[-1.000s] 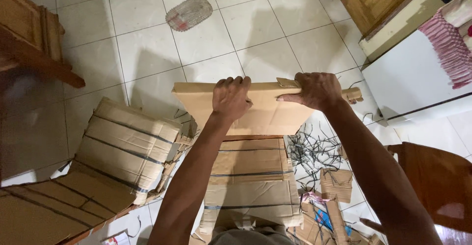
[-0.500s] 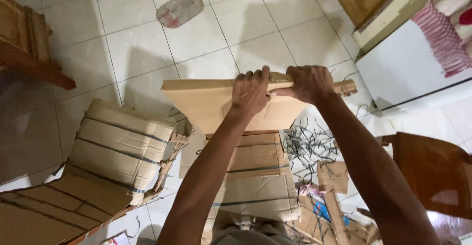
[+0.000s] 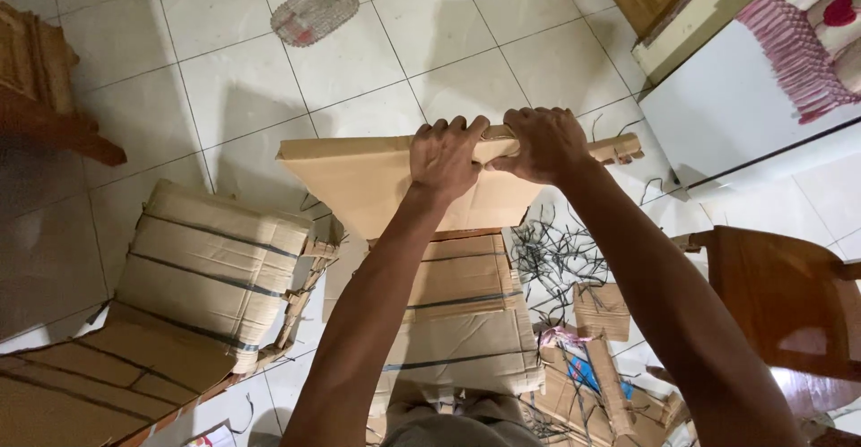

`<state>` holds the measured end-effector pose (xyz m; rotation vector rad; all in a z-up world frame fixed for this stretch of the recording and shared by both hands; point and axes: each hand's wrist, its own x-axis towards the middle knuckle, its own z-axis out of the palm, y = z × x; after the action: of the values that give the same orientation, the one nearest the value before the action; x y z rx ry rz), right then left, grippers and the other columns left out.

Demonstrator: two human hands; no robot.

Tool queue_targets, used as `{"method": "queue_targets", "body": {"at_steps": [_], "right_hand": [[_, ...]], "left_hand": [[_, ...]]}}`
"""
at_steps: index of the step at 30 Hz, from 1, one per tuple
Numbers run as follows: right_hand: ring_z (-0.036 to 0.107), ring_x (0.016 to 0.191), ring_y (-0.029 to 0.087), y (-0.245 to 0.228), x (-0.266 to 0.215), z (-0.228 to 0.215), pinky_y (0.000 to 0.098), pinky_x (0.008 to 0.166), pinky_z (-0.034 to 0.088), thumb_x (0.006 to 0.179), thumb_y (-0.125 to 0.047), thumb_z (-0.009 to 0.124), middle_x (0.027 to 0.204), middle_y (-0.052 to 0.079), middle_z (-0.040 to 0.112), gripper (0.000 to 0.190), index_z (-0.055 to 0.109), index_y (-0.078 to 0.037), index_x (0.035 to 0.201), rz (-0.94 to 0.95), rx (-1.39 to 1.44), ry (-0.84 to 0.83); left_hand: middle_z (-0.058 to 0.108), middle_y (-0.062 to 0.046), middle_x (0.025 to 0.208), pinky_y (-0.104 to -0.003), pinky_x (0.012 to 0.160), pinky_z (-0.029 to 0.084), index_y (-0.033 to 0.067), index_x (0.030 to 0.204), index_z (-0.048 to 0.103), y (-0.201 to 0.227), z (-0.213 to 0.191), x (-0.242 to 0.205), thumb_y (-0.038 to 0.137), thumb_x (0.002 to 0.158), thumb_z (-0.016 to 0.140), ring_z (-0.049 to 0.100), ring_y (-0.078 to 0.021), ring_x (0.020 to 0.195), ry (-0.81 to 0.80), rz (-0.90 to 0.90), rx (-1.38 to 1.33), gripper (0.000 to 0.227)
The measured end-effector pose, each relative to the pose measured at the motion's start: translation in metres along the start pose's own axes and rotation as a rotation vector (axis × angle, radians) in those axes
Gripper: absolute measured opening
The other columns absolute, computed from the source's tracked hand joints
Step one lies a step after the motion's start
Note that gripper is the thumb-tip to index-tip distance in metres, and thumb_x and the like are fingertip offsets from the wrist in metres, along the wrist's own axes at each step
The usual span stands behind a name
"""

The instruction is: Unpacking wooden chairs by cutting plastic ties and removing cardboard packaging.

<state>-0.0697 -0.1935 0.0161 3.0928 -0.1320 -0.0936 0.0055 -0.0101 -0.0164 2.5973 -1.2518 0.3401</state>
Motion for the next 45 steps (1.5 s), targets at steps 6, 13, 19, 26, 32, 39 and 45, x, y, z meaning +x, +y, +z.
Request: {"method": "queue_targets", "body": {"at_steps": [6,13,19,26,32,39,45], "right_hand": [[0.073,0.102,0.027,-0.005,-0.004,-0.015,0.0463,0.090,0.056,0.081,-0.070,0.071,0.097,0.005,0.072,0.059,0.062,-0.019,0.110,-0.033,0.055,-0.028],[0.074,0.099,0.027,-0.006,-0.003,-0.012,0.0458,0.088,0.057,0.080,-0.073,0.072,0.094,0.005,0.071,0.061,0.063,-0.019,0.107,-0.045,0.043,0.035],[0.074,0.098,0.025,-0.004,-0.002,-0.006,0.0452,0.089,0.057,0.079,-0.073,0.070,0.094,0.002,0.071,0.060,0.063,-0.021,0.108,-0.033,-0.001,0.025],[0.075,0.096,0.029,-0.012,-0.009,-0.025,0.0471,0.087,0.057,0.080,-0.065,0.074,0.093,0.006,0.072,0.056,0.063,-0.019,0.110,-0.070,0.039,0.061],[0.073,0.104,0.029,-0.013,-0.012,-0.028,0.0457,0.091,0.055,0.079,-0.066,0.074,0.101,0.006,0.073,0.060,0.064,-0.020,0.116,-0.025,0.044,-0.018],[0.072,0.109,0.035,-0.010,-0.011,-0.029,0.0505,0.091,0.055,0.078,-0.069,0.075,0.107,0.014,0.073,0.070,0.065,-0.013,0.120,-0.072,0.072,0.000],[0.076,0.095,0.030,0.004,-0.009,0.003,0.0459,0.081,0.059,0.072,-0.080,0.072,0.093,0.007,0.071,0.075,0.066,-0.015,0.110,-0.118,0.016,0.180]], "left_hand": [[0.065,0.003,0.091,-0.039,0.082,0.051,0.0311,0.119,0.060,-0.002,0.004,-0.003,0.042,0.068,0.090,0.069,-0.0221,0.088,0.013,-0.020,0.010,0.060],[0.064,0.003,0.081,-0.040,0.075,0.053,0.0296,0.105,0.061,0.002,-0.006,-0.005,0.048,0.061,0.092,0.069,-0.0221,0.077,0.206,0.011,0.061,0.057],[0.059,0.002,0.080,-0.039,0.077,0.052,0.0275,0.104,0.059,0.003,0.011,-0.010,0.049,0.056,0.093,0.065,-0.0215,0.073,0.402,0.035,0.136,0.063],[0.059,-0.005,0.097,-0.042,0.100,0.045,0.0137,0.130,0.055,0.012,0.001,-0.021,0.042,0.066,0.090,0.062,-0.0244,0.095,0.346,0.013,0.081,0.078],[0.050,-0.012,0.150,-0.046,0.128,0.017,0.0095,0.158,0.033,0.026,-0.020,-0.040,0.025,0.080,0.086,0.039,-0.0282,0.148,0.122,-0.061,-0.074,0.096],[0.026,-0.015,0.171,-0.056,0.129,0.015,0.0100,0.166,0.026,0.049,-0.028,-0.087,0.025,0.085,0.083,0.016,-0.0356,0.161,0.259,-0.130,-0.247,0.100],[0.028,-0.013,0.170,-0.057,0.124,0.029,0.0142,0.161,0.039,0.059,-0.015,-0.099,0.021,0.081,0.083,0.023,-0.0374,0.158,0.413,-0.194,-0.179,0.092]]}}
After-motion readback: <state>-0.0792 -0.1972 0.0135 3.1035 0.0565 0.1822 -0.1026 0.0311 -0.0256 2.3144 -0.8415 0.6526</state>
